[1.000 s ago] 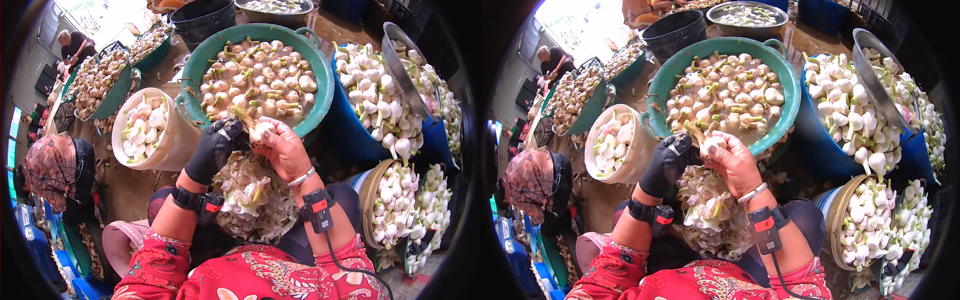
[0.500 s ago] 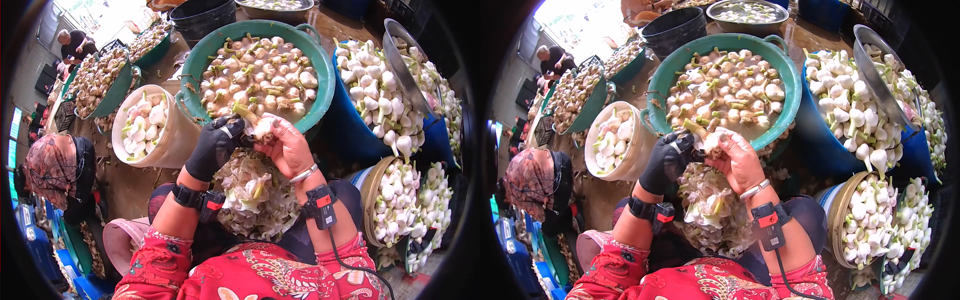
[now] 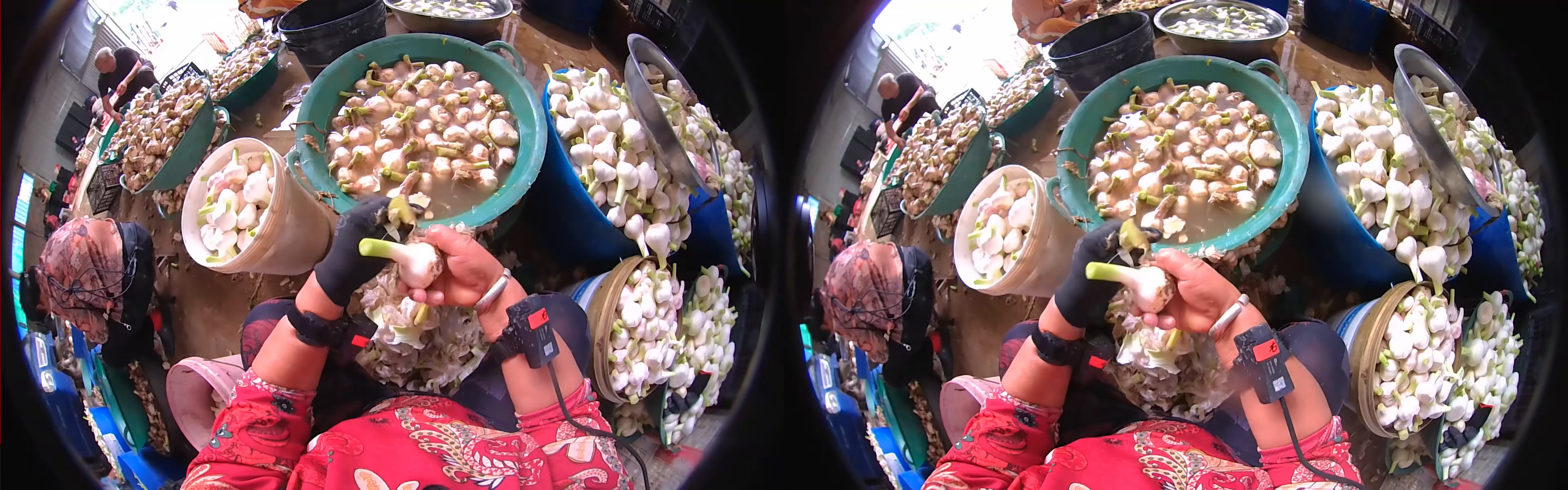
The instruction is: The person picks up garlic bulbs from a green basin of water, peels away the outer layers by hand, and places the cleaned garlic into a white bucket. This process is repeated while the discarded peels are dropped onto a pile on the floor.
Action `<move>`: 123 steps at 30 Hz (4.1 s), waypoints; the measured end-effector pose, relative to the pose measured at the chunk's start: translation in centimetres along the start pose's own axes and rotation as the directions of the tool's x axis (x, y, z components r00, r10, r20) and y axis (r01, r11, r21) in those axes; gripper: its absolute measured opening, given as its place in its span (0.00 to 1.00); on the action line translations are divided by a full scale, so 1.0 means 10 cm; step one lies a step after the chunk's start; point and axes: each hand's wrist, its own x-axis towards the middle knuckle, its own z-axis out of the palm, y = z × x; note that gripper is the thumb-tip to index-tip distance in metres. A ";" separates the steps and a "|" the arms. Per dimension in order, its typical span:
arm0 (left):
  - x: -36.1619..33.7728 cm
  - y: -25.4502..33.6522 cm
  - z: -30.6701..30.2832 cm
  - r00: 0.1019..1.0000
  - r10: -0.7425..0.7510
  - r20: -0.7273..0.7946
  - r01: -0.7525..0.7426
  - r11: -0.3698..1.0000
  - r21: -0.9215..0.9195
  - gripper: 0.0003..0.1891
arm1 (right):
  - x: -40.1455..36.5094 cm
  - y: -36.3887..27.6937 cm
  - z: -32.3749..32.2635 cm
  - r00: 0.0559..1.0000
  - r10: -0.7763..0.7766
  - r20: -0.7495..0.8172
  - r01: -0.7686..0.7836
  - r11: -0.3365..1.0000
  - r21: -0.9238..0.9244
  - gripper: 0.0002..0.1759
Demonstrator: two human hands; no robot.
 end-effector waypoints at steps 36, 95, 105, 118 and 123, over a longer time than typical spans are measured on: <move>-0.07 0.19 -0.31 0.966 -0.251 0.067 0.248 0.818 -0.518 0.21 | 0.02 -0.10 0.11 0.708 -0.676 -0.208 0.535 0.704 -0.467 0.07; 0.09 -0.02 -0.03 0.983 0.181 -0.005 -0.162 0.891 0.425 0.13 | -0.03 -0.05 0.01 0.999 -0.032 -0.030 0.033 0.999 0.020 0.22; -0.03 0.08 -0.13 0.996 0.073 -0.058 -0.076 0.995 -0.059 0.16 | -0.07 -0.10 -0.02 0.984 -0.104 0.144 0.113 0.992 -0.057 0.27; -0.01 0.06 -0.10 0.973 -0.231 0.013 0.223 0.923 -0.314 0.11 | 0.12 -0.03 0.05 0.703 -0.703 -0.111 0.595 0.666 -0.449 0.14; 0.09 -0.14 -0.33 0.954 -0.244 -0.172 0.134 0.864 -0.485 0.16 | -0.08 0.14 0.15 0.916 -0.267 0.300 0.309 -0.012 -0.951 0.08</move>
